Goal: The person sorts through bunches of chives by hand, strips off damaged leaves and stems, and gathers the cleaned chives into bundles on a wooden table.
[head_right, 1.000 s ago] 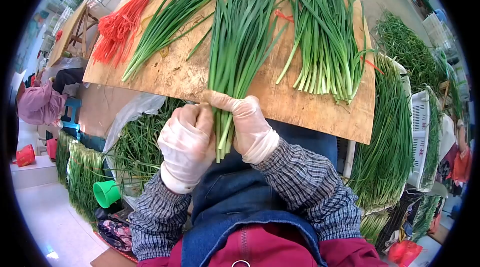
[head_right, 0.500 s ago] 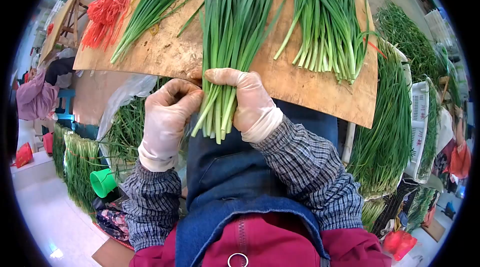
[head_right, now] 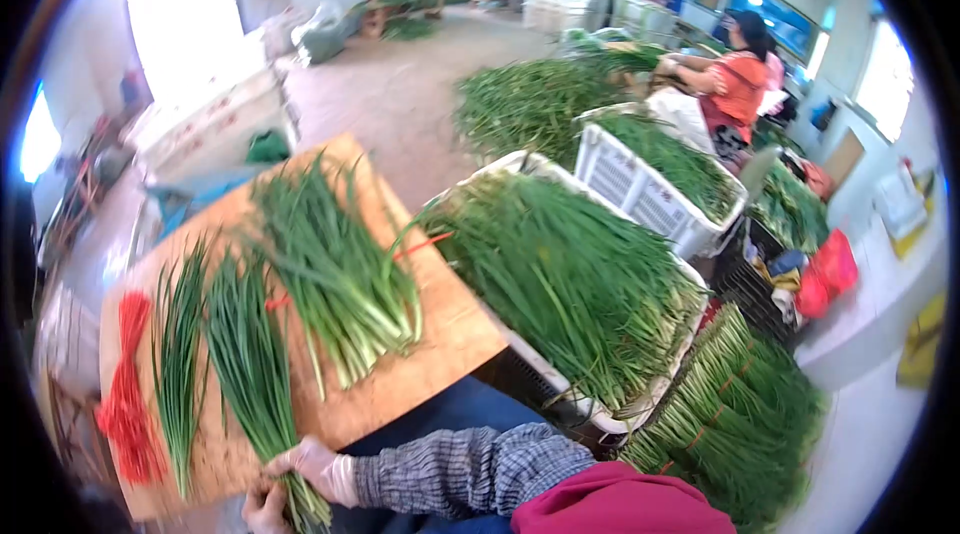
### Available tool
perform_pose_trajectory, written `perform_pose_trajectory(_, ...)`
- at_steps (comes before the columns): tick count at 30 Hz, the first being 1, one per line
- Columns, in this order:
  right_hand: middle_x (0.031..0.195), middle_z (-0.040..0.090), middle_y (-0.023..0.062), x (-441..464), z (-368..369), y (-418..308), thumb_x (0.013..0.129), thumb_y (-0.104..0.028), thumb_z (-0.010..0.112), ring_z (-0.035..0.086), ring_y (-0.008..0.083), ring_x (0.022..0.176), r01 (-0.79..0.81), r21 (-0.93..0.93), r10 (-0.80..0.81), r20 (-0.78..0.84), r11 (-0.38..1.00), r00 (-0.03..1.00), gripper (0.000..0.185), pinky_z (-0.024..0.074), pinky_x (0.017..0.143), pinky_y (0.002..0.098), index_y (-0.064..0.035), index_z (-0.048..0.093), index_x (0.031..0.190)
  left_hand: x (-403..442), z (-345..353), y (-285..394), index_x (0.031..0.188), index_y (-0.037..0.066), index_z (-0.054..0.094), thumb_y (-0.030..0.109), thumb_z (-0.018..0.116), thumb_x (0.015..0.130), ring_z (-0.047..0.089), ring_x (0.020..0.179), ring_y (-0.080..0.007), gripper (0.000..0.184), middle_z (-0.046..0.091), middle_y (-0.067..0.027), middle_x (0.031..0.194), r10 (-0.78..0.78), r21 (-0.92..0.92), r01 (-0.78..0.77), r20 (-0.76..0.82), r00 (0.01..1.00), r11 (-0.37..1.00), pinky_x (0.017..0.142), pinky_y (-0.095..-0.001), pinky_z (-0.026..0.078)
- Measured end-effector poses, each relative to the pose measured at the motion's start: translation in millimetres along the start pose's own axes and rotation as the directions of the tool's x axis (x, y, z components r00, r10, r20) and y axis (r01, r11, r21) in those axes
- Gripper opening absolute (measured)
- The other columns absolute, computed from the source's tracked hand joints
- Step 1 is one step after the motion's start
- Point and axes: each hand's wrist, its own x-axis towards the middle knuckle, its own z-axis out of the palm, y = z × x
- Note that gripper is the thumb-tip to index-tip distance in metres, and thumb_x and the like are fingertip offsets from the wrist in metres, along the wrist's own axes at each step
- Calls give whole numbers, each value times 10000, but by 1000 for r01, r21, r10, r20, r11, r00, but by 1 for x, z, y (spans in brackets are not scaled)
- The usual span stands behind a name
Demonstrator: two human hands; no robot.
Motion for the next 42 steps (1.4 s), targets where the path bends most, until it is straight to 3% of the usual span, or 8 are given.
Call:
perform_pose_trajectory(1, 739, 620, 100, 0, 0, 1, 720, -21, 599, 597, 198, 626, 37, -62, -37, -6, 997, 999, 117, 489, 600, 312, 15, 602, 831, 29, -27, -34, 719, 20, 568, 63, 593, 735, 534, 602, -129, 53, 574, -52, 664, -44, 12, 44, -8, 999, 999, 544, -256, 413)
perform_pose_trajectory(8, 736, 600, 170, -27, 15, -16, 767, -9, 574, 605, 246, 511, -42, 15, 42, -3, 999, 999, 185, 536, 484, 343, 66, 510, 925, -13, 9, 7, 867, 12, 586, 85, 594, 801, 518, 694, -105, 99, 574, -25, 792, 38, -38, -41, -77, 996, 998, 633, -217, 418)
perform_pose_trajectory(11, 674, 615, 53, 0, 1, -1, 624, -84, 715, 561, 156, 597, 213, -382, -290, -158, 899, 944, 142, 462, 548, 302, 8, 650, 712, -13, 5, 9, 862, 13, 588, 81, 594, 799, 520, 703, -107, 93, 573, -27, 800, 57, -69, -60, -37, 998, 996, 638, -216, 419)
perform_pose_trajectory(14, 738, 598, 159, -27, 15, -18, 771, -30, 599, 608, 250, 527, -75, 82, 72, 38, 994, 997, 200, 545, 497, 351, 65, 516, 926, -15, 3, 14, 853, 15, 594, 80, 597, 794, 520, 688, -103, 88, 576, -24, 782, 67, -71, -70, -43, 997, 995, 627, -210, 418)
perform_pose_trajectory(26, 743, 603, 130, -13, 6, -11, 735, -36, 643, 601, 225, 550, 44, -202, -61, -81, 978, 995, 217, 525, 489, 334, 45, 561, 918, -8, -8, 5, 895, 11, 614, 79, 590, 776, 470, 595, -69, 140, 579, -8, 732, -15, -3, 14, -20, 1000, 1000, 534, -178, 361)
perform_pose_trajectory(30, 714, 603, 115, -14, 6, -8, 728, -41, 653, 599, 215, 562, 30, -92, -32, -25, 995, 999, 211, 517, 491, 333, 45, 570, 902, -10, -11, 3, 902, 8, 615, 69, 583, 772, 473, 592, -77, 147, 579, -13, 732, -28, -68, 27, -8, 1000, 997, 539, -183, 367)
perform_pose_trajectory(38, 658, 597, 109, -20, 13, -13, 691, -10, 650, 571, 216, 510, 103, -126, -106, -15, 987, 994, 123, 485, 458, 312, 44, 598, 789, -25, -40, -1, 859, -17, 621, 68, 595, 774, 520, 641, -119, 123, 595, -44, 746, 93, 127, -76, -137, 986, 989, 576, -229, 412)
perform_pose_trajectory(42, 636, 594, 97, -7, 3, -8, 700, -15, 623, 580, 184, 539, 76, -113, -75, 16, 991, 997, 55, 485, 455, 304, 30, 601, 723, -64, -116, -41, 846, -23, 630, 67, 606, 775, 520, 646, -132, 116, 604, -57, 761, -5, 181, 59, -284, 959, 982, 606, -254, 423)
